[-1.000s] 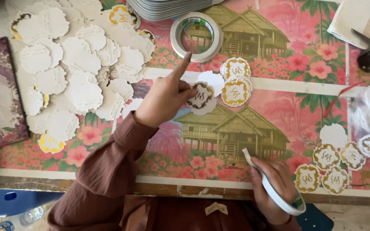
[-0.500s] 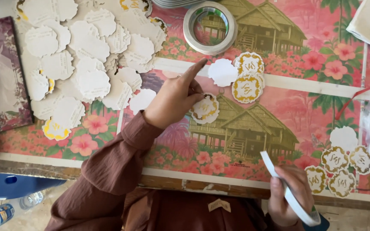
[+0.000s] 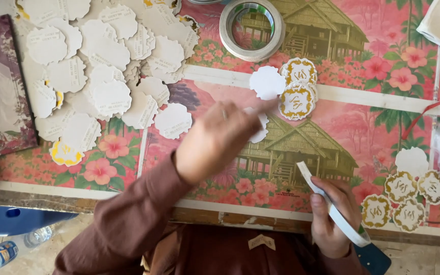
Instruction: Applying double-sided tape to small decorative paper cutouts
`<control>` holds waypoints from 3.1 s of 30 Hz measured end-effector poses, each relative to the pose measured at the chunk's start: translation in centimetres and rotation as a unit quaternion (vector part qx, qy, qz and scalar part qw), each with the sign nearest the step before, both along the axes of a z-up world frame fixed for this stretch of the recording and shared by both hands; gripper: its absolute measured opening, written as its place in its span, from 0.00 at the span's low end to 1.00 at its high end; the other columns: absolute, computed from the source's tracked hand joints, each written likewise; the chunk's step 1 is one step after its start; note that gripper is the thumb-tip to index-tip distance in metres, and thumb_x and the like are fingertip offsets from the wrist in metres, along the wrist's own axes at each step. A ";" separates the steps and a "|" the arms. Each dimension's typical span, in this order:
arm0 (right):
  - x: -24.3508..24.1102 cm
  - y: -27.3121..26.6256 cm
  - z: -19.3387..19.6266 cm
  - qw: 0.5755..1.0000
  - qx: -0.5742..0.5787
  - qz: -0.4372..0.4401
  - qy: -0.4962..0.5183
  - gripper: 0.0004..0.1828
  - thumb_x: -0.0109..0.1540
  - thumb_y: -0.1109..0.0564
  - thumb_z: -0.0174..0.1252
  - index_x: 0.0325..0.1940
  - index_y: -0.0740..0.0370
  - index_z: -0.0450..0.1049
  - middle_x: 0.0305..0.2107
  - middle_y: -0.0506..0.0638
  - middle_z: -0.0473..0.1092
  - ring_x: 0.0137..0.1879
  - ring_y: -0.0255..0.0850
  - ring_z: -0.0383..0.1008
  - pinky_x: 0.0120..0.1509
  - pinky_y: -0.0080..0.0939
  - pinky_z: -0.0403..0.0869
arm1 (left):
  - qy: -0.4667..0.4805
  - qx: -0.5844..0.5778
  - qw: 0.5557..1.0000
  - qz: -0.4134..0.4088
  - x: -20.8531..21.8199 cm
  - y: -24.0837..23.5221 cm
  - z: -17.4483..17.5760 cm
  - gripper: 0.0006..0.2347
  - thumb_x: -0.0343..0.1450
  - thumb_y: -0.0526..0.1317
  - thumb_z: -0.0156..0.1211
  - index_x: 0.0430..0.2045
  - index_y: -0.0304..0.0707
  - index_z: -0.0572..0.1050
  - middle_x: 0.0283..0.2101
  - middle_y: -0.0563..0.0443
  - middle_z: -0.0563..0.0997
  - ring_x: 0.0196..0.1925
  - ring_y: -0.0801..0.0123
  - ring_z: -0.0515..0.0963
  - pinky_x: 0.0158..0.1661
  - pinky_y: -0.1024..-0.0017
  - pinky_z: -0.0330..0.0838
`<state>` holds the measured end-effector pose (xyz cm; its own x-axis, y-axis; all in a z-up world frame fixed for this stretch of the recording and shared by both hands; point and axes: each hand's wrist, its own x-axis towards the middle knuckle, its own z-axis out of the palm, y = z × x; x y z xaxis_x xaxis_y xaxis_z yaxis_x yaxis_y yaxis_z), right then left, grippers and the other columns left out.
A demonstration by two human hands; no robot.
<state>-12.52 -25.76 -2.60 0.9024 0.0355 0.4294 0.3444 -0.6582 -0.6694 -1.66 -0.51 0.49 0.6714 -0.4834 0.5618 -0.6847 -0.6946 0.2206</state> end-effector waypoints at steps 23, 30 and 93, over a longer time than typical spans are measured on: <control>1.6 2.1 1.6 0.965 0.100 -0.055 0.238 0.22 0.62 0.53 0.51 0.58 0.66 0.68 0.36 0.52 0.72 0.37 0.38 0.70 0.43 0.35 0.70 | 0.156 -0.062 0.983 -0.077 -6.6 -1.0 -2.6 0.26 0.70 0.31 0.49 0.64 0.32 0.51 0.60 0.48 0.73 0.65 0.65 0.70 0.66 0.54 0.55; 0.9 1.1 0.8 0.961 0.168 -0.114 0.190 0.23 0.64 0.55 0.50 0.61 0.70 0.65 0.36 0.52 0.70 0.41 0.38 0.69 0.48 0.34 0.70 | 0.146 -0.118 0.981 -0.049 -7.2 -0.3 -1.3 0.19 0.74 0.28 0.42 0.61 0.29 0.56 0.56 0.43 0.74 0.61 0.55 0.71 0.63 0.53 0.61; -0.4 -1.4 -0.2 0.980 -0.125 -0.007 -0.158 0.11 0.63 0.62 0.57 0.45 0.74 0.69 0.35 0.60 0.71 0.43 0.52 0.69 0.50 0.44 0.68 | 0.038 0.103 0.992 0.064 -8.8 -2.6 -2.4 0.23 0.74 0.54 0.54 0.61 0.47 0.62 0.48 0.53 0.70 0.50 0.66 0.74 0.57 0.56 0.64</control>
<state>-12.96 -27.18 -2.76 0.7275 0.1640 0.6662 0.4978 -0.7943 -0.3482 -10.44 -3.15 -1.86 0.7708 -0.4913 0.4055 -0.5755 -0.8100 0.1125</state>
